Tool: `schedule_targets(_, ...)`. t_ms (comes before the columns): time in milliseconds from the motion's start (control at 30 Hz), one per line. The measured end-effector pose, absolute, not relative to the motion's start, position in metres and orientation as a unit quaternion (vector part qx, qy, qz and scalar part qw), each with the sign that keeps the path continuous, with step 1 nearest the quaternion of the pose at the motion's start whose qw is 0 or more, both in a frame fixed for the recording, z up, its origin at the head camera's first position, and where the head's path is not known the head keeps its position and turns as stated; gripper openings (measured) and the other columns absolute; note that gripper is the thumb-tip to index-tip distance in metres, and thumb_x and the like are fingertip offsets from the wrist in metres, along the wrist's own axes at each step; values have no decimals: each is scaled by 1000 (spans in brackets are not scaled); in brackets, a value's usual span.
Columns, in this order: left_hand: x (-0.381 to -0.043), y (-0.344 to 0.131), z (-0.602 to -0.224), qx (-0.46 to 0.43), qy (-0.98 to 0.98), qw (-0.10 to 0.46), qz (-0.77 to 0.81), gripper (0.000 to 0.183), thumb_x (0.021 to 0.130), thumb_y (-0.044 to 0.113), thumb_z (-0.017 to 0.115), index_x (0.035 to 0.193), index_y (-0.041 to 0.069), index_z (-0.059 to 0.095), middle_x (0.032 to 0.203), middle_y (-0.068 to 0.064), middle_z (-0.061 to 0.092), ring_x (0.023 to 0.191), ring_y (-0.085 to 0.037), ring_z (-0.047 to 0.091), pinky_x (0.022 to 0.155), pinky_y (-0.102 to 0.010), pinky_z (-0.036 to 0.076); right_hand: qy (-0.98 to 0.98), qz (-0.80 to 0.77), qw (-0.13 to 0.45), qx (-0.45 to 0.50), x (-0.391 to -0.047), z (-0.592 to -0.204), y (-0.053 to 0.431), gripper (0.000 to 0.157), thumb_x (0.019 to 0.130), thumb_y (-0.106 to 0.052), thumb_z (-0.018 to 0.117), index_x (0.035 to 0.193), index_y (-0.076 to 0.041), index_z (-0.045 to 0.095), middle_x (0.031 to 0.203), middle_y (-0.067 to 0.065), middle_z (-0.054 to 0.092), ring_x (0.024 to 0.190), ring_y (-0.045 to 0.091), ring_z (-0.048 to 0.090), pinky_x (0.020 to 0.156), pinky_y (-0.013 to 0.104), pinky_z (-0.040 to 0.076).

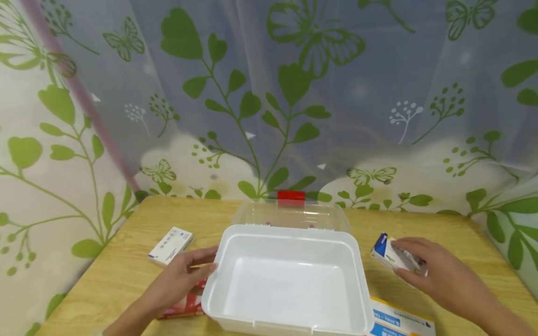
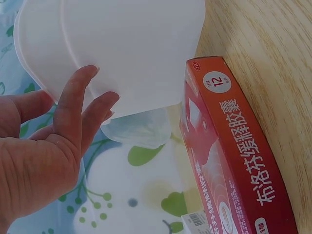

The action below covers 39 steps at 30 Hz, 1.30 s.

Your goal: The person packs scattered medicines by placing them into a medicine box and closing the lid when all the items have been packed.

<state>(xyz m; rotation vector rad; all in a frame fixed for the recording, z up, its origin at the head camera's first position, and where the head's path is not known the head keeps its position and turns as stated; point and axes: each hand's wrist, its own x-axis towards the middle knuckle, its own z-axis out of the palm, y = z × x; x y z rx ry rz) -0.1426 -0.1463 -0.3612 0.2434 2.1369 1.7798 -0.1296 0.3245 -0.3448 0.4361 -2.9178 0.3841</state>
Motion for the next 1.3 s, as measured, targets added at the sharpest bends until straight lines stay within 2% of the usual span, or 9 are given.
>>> schedule_targets(133, -143, -146, -361, 87, 755, 174, 627, 53, 86, 22, 58, 131, 0, 40, 124, -21, 46, 95, -31, 58, 61, -39, 53, -968, 109, 125, 186, -133, -318, 308, 54, 71, -39, 71, 115, -10, 57, 113, 11, 53, 87, 24, 55, 57, 32, 47)
schedule_targets(333, -143, -146, -361, 87, 752, 176, 630, 53, 87, 21, 57, 131, -1, 39, 124, -22, 46, 95, -32, 58, 61, -39, 53, -958, 113, 116, 235, -138, -278, 274, 52, 77, -38, 67, 120, -15, 53, 121, 9, 49, 103, 31, 49, 68, 44, 47)
schedule_targets(533, -142, -150, -360, 85, 753, 173, 629, 53, 87, 21, 57, 131, -2, 38, 124, -23, 45, 94, -30, 58, 61, -40, 53, -942, 102, 111, 302, -145, -245, 226, 46, 80, -37, 63, 121, -17, 54, 121, 0, 48, 97, 18, 51, 69, 34, 48)
schedule_targets(667, -142, -150, -361, 87, 752, 173, 631, 53, 87, 21, 57, 131, -2, 39, 124, -22, 46, 93, -30, 59, 61, -40, 52, -931, 93, 110, 336, -151, -236, 199, 46, 80, -37, 63, 121, -18, 53, 122, -4, 48, 105, 18, 48, 79, 40, 45)
schedule_targets(800, -142, -148, -361, 89, 750, 173, 633, 53, 87, 21, 58, 131, -2, 39, 124, -23, 46, 95, -32, 58, 61, -41, 52, -922, 99, 107, 358, -158, -235, 178, 46, 79, -37, 64, 121, -20, 53, 120, -6, 48, 100, 13, 50, 74, 33, 47)
schedule_targets(900, -142, -147, -362, 88, 752, 171, 630, 54, 86, 21, 58, 131, -1, 39, 124, -23, 46, 95, -32, 58, 61, -41, 52, -922, 111, 84, 360, -162, -238, 164, 48, 79, -39, 63, 123, -22, 52, 120, -7, 48, 97, 10, 50, 72, 30, 47)
schedule_targets(1100, -142, -146, -362, 85, 757, 167, 626, 53, 87, 21, 58, 132, -1, 39, 124, -22, 46, 94, -31, 58, 61, -42, 52, -928, 128, 1, 350, -170, -253, 134, 47, 79, -39, 63, 123, -24, 51, 118, -9, 49, 96, 7, 50, 76, 29, 46)
schedule_targets(1300, -143, -145, -364, 79, 759, 166, 625, 53, 86, 23, 58, 131, 1, 40, 124, -20, 47, 94, -30, 58, 61, -41, 52, -926, 119, -89, 347, -176, -274, 108, 44, 78, -36, 66, 117, -21, 55, 114, -4, 52, 97, 9, 49, 81, 30, 44)
